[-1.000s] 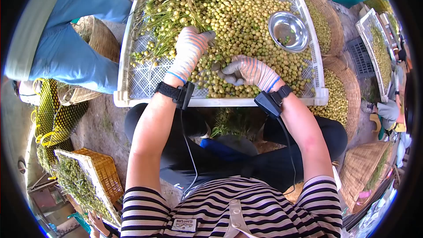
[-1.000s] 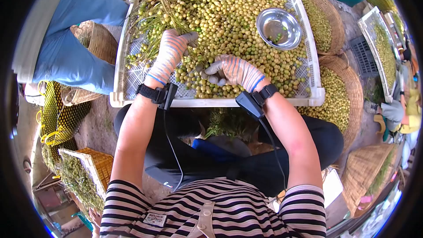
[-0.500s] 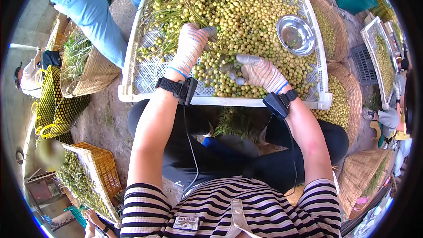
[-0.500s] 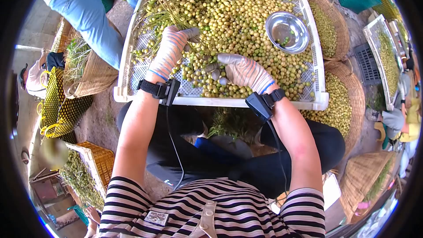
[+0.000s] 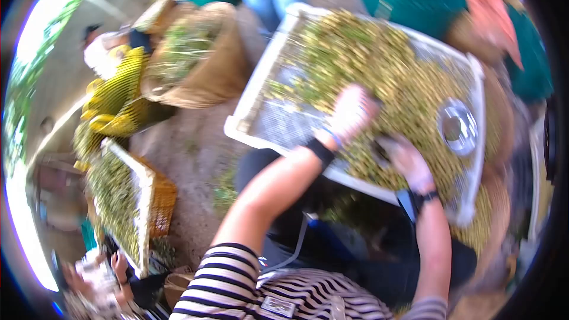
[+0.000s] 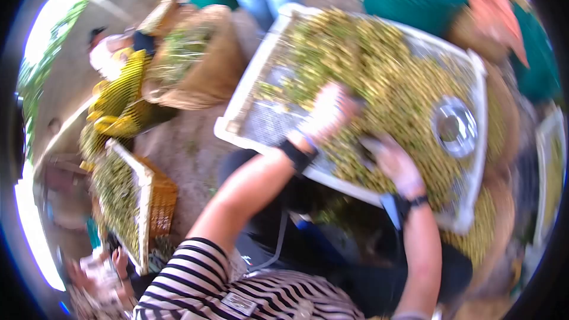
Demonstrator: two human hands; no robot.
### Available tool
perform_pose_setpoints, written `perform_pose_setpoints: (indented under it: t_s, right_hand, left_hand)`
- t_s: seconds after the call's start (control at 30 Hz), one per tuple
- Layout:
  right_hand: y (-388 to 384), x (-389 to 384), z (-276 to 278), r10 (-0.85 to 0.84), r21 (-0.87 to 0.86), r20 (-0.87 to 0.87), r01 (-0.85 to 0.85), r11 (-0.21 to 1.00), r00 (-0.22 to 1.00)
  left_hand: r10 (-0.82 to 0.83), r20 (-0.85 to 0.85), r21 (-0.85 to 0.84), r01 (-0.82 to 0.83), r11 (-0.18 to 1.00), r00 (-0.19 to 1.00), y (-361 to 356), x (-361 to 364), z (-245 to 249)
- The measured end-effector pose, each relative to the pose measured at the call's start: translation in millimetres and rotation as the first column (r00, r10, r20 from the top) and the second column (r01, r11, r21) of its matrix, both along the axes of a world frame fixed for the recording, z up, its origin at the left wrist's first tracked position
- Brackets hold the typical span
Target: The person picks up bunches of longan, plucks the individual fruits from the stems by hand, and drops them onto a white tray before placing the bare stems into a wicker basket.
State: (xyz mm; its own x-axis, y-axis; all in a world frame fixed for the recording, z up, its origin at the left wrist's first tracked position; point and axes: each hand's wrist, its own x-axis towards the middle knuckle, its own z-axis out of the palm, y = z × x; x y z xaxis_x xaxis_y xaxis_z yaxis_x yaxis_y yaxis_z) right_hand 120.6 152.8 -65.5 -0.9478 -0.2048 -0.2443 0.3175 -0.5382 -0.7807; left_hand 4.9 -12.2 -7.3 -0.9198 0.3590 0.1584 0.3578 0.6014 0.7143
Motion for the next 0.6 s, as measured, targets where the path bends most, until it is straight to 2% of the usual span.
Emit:
perform_pose_setpoints:
  t_s: [0.03,0.07,0.1,0.13,0.17,0.27,0.33,0.47,0.53,0.6]
  right_hand:
    - [-1.4,-10.5,9.3,0.146,0.49,-0.019,-0.118,0.864,0.989]
    - [2.5,-10.1,4.0,0.456,0.867,-0.436,0.227,0.443,0.776]
    - [3.2,-18.9,6.3,0.337,0.601,-0.136,-0.193,0.776,0.932]
    - [-12.1,-22.0,10.3,0.153,0.177,0.132,-0.175,0.968,0.979]
    - [-7.0,-23.4,2.9,0.166,0.203,0.164,-0.198,0.959,0.972]
    - [-4.3,-19.7,6.9,0.196,0.192,0.139,-0.22,0.956,0.971]
    - [-8.3,-15.6,15.9,0.15,-0.049,0.217,-0.143,0.989,0.965]
    - [-4.0,-15.9,8.9,0.171,-0.067,0.264,-0.158,0.985,0.949]
    - [-4.8,-17.2,9.5,0.145,0.223,0.172,-0.182,0.958,0.974]
    - [-1.9,-17.0,13.8,0.161,0.254,0.189,-0.206,0.945,0.969]
  left_hand:
    - [0.057,-0.008,-0.015,-0.057,0.998,0.998,3.7,1.5,2.6]
    - [0.145,0.118,-0.098,-0.133,0.986,0.982,7.6,0.1,5.5]
    - [0.175,0.158,-0.095,-0.162,0.982,0.972,8.5,2.3,12.7]
    - [0.184,0.173,-0.082,-0.172,0.982,0.968,8.3,2.8,16.3]
    - [0.181,0.203,-0.061,-0.172,0.983,0.962,9.3,3.1,16.9]
    - [0.155,0.221,-0.139,-0.127,0.982,0.963,12.8,3.5,16.4]
    - [0.139,0.221,-0.112,-0.117,0.987,0.965,11.2,1.0,17.8]
    - [0.144,0.227,-0.091,-0.126,0.988,0.963,9.2,-1.5,20.3]
    - [0.154,0.212,-0.091,-0.137,0.986,0.965,8.9,-1.2,20.1]
    - [0.163,0.228,-0.057,-0.154,0.986,0.96,6.8,1.0,24.5]
